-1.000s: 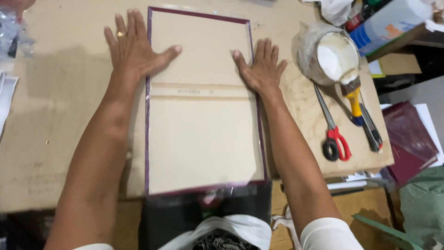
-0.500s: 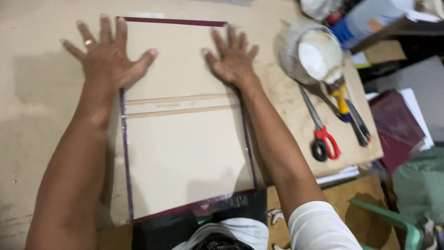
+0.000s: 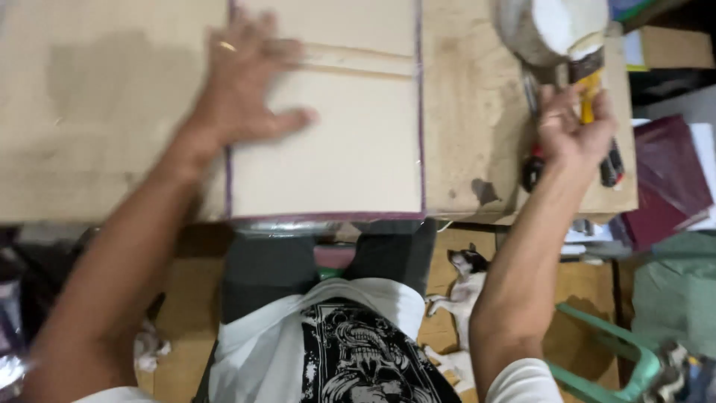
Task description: Wrapping a book cover in protective plastic film, smoothing it out, and trimming the edges.
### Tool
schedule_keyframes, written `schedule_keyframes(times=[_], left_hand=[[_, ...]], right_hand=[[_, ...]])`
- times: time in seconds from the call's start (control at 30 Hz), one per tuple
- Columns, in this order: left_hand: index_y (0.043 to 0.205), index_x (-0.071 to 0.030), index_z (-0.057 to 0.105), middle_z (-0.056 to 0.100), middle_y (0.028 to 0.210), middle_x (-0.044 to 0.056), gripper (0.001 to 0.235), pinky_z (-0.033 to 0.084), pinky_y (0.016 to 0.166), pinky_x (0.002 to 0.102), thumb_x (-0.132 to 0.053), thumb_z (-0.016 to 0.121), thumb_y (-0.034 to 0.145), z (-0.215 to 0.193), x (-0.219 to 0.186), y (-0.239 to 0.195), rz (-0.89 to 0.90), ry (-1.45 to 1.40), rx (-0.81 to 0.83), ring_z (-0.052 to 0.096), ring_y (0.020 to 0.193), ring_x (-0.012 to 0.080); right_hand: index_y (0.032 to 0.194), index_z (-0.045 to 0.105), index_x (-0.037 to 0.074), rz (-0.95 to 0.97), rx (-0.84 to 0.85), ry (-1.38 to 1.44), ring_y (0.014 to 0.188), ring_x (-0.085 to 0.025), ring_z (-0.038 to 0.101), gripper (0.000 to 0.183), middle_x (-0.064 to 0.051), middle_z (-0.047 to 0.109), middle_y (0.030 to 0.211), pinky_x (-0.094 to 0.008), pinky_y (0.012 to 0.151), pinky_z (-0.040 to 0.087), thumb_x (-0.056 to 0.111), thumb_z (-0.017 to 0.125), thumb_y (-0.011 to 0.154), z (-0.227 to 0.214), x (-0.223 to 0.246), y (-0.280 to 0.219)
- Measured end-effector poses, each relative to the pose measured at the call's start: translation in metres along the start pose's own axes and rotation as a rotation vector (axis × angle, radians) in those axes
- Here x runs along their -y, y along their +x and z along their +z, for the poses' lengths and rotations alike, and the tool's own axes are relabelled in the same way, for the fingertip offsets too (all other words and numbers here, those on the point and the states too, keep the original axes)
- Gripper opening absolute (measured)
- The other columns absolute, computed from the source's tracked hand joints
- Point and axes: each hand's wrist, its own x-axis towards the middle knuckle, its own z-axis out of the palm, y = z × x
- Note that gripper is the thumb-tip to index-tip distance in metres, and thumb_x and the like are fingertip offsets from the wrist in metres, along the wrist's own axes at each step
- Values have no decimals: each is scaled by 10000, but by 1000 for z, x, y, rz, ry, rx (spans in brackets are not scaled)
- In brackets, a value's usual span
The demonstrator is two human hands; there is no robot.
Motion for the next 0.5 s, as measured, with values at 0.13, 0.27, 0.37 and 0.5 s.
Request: schedule_keyframes(times=[0.13, 0.27, 0.37, 0.5], left_hand=[[1542, -242, 406, 169, 1692, 125, 1000, -135, 1137, 717, -859, 457, 757, -32, -78, -39, -152, 29, 502, 11, 1555, 368], [1576, -337, 306, 276, 1662, 19, 963, -15, 1207, 679, -915, 455, 821, -18, -92, -123, 145, 189, 348, 169, 1532, 305], [1355, -161, 650, 670, 1378, 66, 491, 341, 1142, 718, -71, 737, 881, -25, -101, -150, 229, 115, 56, 572, 1343, 410], [1225, -171, 753, 748, 1264, 13, 343, 455, 1081, 676, -83, 788, 896, -14, -94, -150, 257, 162, -86, 666, 1246, 373]], right_hand=[[1205, 575, 19, -25, 38, 324, 650, -260, 595, 413, -251, 437, 1186, -327, 501, 535, -21, 768, 842, -42, 53, 75], [974, 687, 141, -159, -78, -118, 508, -66, 536, 105, -18, 648, 695, -183, 432, 296, 180, 775, 931, -5, 40, 78], [926, 601, 73, -624, -177, -389, 542, -119, 417, 157, -45, 508, 728, -239, 414, 330, 185, 704, 885, 37, -28, -19], [1102, 653, 105, -810, -244, -424, 617, -93, 500, 457, -8, 617, 833, -281, 559, 335, 331, 770, 722, 47, -75, -101]])
